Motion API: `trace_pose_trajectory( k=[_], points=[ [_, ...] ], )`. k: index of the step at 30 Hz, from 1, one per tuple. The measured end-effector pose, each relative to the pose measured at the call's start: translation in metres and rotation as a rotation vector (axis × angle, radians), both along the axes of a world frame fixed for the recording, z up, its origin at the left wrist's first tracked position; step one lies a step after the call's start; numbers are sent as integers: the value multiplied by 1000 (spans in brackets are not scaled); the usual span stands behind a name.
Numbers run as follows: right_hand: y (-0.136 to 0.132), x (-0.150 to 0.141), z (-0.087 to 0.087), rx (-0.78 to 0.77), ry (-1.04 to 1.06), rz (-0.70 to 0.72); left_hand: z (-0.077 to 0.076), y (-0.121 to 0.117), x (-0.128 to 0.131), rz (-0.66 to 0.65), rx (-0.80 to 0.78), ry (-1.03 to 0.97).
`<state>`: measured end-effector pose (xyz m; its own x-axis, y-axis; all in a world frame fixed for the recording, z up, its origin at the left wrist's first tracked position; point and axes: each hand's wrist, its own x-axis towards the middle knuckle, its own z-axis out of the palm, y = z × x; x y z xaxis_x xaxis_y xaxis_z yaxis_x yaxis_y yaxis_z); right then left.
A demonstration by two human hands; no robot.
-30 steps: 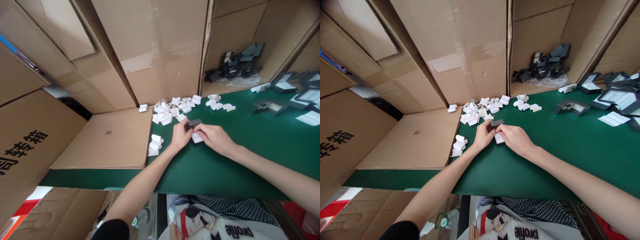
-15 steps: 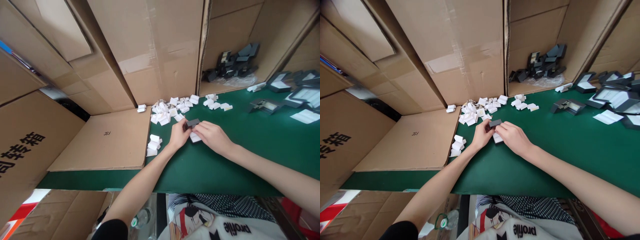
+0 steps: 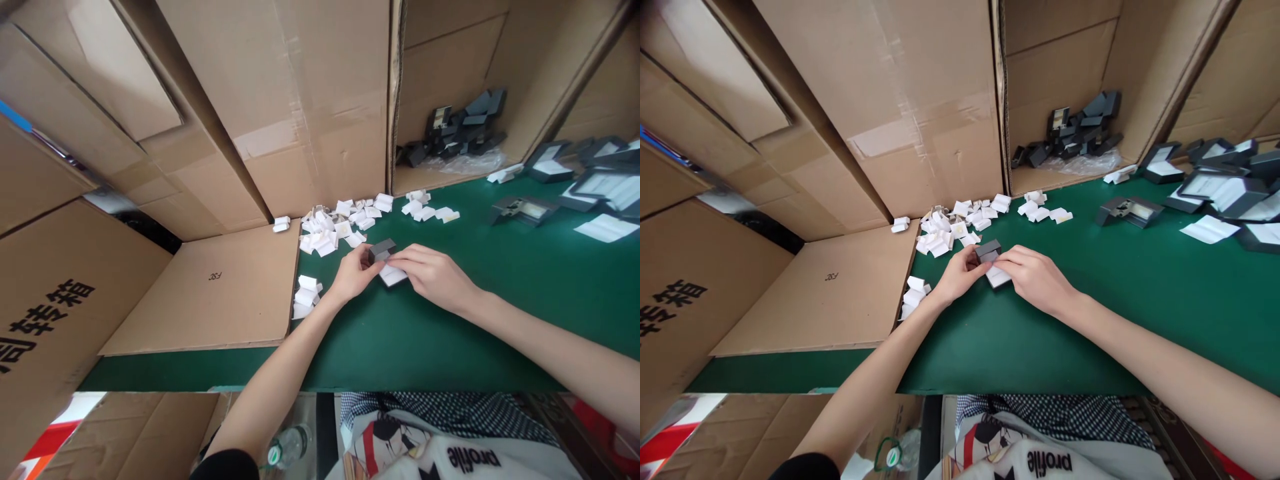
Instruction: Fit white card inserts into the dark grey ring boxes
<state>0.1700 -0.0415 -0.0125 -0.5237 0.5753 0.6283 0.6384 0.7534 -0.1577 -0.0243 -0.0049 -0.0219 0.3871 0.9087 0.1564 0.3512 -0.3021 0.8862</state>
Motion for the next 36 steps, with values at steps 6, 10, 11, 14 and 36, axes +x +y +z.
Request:
trace_pose_trajectory(
  k=[6,10,11,14,36],
  points=[
    [-1,-6,-2,33,-89,-52,-4,-1,3,41,31,23],
    [0,-8,-3,75,-168,-78,-2,-3,5,75,70,65],
    [-1,-9,-3,78,-185,-85,-1,-3,6,84,79,76],
    [-3,-10,-3,61,-215,-94,1,-5,8,95,91,97],
    [6,12,5,-34,-101,-41,2,-12,14,155,122,178]
  ],
)
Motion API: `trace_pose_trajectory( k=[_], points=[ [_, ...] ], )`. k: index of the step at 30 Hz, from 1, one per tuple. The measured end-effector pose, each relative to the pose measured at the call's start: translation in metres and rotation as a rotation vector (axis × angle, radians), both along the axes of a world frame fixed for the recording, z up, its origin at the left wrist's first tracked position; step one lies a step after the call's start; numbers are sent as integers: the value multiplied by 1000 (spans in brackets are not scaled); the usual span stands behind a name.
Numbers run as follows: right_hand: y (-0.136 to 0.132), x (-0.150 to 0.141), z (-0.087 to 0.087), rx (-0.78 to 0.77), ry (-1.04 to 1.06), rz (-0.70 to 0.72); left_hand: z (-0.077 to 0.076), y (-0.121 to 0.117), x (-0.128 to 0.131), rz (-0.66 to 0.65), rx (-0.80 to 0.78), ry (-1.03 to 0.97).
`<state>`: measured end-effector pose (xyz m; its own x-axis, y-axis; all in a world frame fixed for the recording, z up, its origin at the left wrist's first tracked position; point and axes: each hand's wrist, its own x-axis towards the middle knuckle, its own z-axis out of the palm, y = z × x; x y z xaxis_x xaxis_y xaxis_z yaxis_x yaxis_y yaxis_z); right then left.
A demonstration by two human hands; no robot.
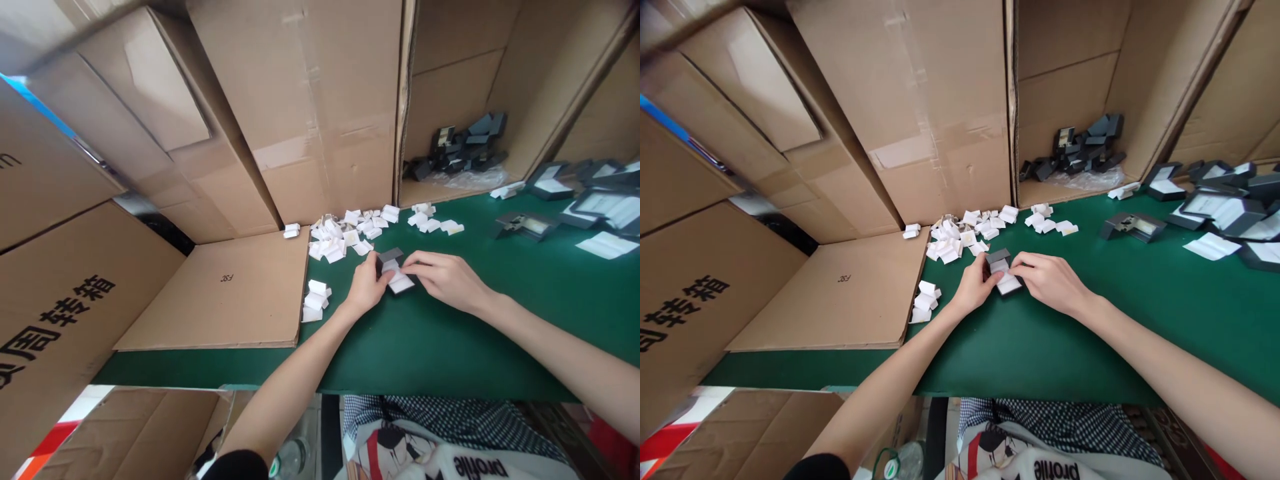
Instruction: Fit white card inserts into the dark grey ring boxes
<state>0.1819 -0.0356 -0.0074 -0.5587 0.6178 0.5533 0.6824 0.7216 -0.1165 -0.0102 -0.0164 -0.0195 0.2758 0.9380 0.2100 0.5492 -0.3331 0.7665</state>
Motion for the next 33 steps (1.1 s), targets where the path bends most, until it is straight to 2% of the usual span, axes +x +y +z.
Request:
trace_pose_trajectory(
  k=[2,6,9,14,19,22,25,28,31,33],
  points=[
    [2,2,-2,27,32,32,-1,2,-2,-21,-4,-48],
    [-1,-2,-4,-29,-58,64,-3,5,-2,14,22,-101],
    [-3,-6,-2,-57,-78,33,-4,5,0,51,26,-103],
    [-2,-3,-1,-74,11,-16,-4,4,-1,53,17,-99],
    [-6,-12,-3,-60,-110,-133,-2,4,-1,30,52,-87],
    [-9,-18,-4,-45,-137,-154,0,4,0,31,55,-89],
    [-5,-15,-3,-78,-40,-67,2,3,-1,29,52,-79],
    [8,2,-1,-61,175,2,2,3,-2,3,37,-50],
    [29,27,-5,24,299,-167,3,4,-2,-25,24,-45],
    [44,45,-13,33,247,-317,4,4,-3,-40,7,-53]
  ],
)
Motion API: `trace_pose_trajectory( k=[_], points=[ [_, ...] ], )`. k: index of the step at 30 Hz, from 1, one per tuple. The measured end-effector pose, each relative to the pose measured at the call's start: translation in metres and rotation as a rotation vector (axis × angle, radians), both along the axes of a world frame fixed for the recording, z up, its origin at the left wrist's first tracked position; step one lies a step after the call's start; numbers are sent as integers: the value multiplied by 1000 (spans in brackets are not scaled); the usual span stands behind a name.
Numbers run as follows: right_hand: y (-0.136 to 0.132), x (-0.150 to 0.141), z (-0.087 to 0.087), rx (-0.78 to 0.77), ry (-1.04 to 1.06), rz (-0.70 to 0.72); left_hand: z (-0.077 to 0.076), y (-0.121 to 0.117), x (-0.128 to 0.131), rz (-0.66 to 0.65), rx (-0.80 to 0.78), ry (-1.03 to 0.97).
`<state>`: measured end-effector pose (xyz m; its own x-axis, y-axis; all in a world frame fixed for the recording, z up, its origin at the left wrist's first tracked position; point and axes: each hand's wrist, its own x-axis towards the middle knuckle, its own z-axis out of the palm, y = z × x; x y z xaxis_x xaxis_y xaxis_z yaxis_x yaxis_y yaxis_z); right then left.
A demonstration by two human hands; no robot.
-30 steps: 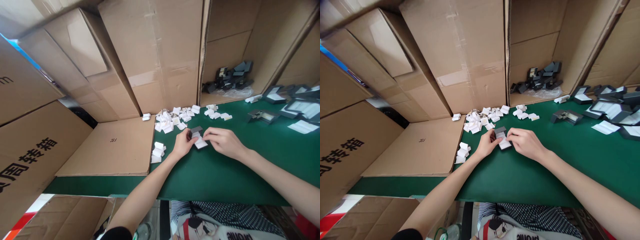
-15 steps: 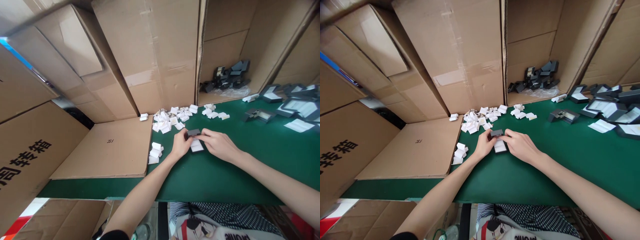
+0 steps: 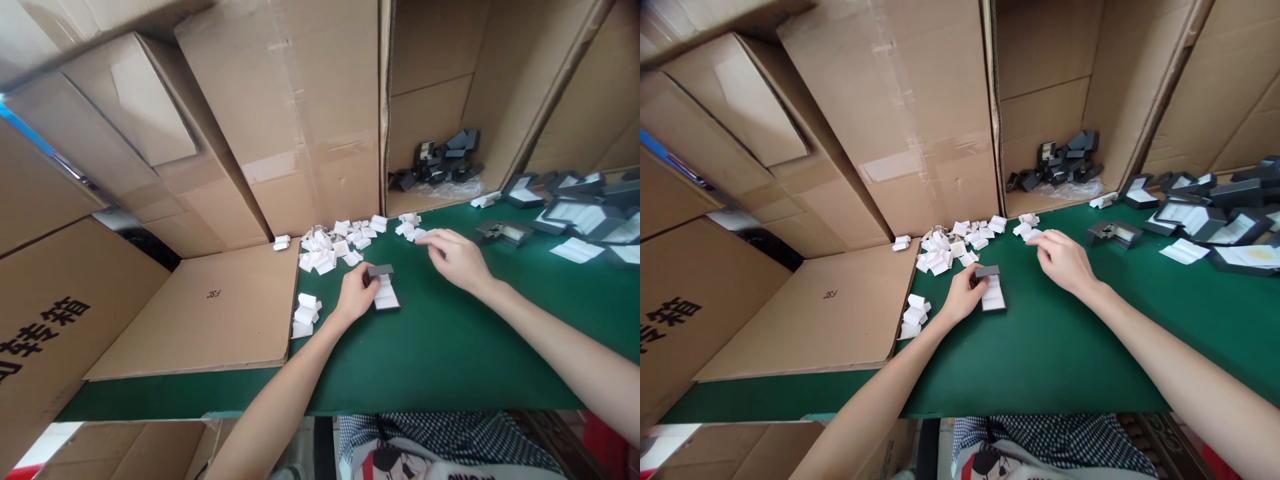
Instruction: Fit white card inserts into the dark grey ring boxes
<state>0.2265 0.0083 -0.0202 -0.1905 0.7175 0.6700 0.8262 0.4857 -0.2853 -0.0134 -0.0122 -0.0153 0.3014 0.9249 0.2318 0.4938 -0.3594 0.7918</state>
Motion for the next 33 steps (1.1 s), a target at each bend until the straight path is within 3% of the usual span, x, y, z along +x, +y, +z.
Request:
trace_pose_trajectory(
  k=[5,9,13,17,23,27,30,33],
  points=[
    [27,23,-25,-117,-197,-178,6,-2,-3,-90,-78,-22],
    [33,23,-31,-205,-217,-247,10,-2,-6,-172,-170,-27],
    [31,26,-23,-307,-74,-251,10,0,-7,-200,-233,-106],
    [30,32,-15,-336,70,-160,7,4,-8,-210,-267,-194],
    [29,44,-19,-437,-65,-71,6,5,-9,-219,-291,-224],
    [23,45,-13,-495,-81,-36,6,4,-8,-208,-296,-232],
    [16,39,-2,-484,-32,-37,5,4,-8,-200,-288,-244],
    [9,28,6,-364,8,-40,4,5,-8,-199,-270,-245]
  ],
)
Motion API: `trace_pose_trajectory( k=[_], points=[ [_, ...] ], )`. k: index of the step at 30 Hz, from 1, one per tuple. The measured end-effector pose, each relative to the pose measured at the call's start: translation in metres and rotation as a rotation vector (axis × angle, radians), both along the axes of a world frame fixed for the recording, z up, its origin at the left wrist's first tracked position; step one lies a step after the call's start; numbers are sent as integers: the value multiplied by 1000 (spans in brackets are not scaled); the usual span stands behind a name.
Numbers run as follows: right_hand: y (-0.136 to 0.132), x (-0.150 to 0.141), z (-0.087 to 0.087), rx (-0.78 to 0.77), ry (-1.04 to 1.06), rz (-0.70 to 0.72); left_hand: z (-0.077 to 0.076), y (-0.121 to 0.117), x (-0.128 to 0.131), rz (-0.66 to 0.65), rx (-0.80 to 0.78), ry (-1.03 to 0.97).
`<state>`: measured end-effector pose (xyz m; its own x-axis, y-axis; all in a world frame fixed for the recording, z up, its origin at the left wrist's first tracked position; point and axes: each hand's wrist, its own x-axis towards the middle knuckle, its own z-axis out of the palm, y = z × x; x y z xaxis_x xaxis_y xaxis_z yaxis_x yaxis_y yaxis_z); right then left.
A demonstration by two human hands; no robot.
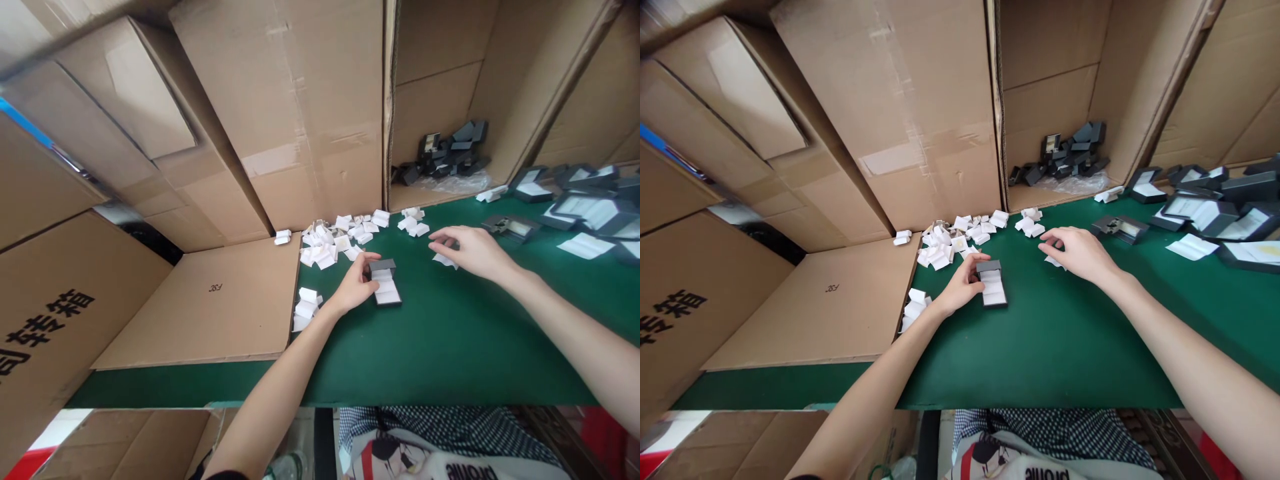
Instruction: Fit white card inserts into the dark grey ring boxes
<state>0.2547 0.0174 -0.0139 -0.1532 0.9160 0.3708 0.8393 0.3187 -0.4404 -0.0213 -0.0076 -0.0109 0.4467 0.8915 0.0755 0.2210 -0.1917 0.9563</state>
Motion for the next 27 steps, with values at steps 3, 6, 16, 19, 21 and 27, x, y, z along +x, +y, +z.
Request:
trace_pose_trajectory(
  k=[3,6,16,19,21,27],
  points=[
    [-6,-14,3,114,23,40,2,0,1,1,-5,-18],
    [-12,-29,3,138,36,133,5,0,1,9,40,-46],
    [-19,-38,7,25,95,137,10,7,-11,325,527,144],
    [-21,-40,11,43,112,88,5,12,-17,352,614,327],
    [-24,-43,13,73,138,53,-1,17,-20,310,653,460],
    [-33,-52,14,168,208,96,-15,28,-22,312,582,714]
  ],
)
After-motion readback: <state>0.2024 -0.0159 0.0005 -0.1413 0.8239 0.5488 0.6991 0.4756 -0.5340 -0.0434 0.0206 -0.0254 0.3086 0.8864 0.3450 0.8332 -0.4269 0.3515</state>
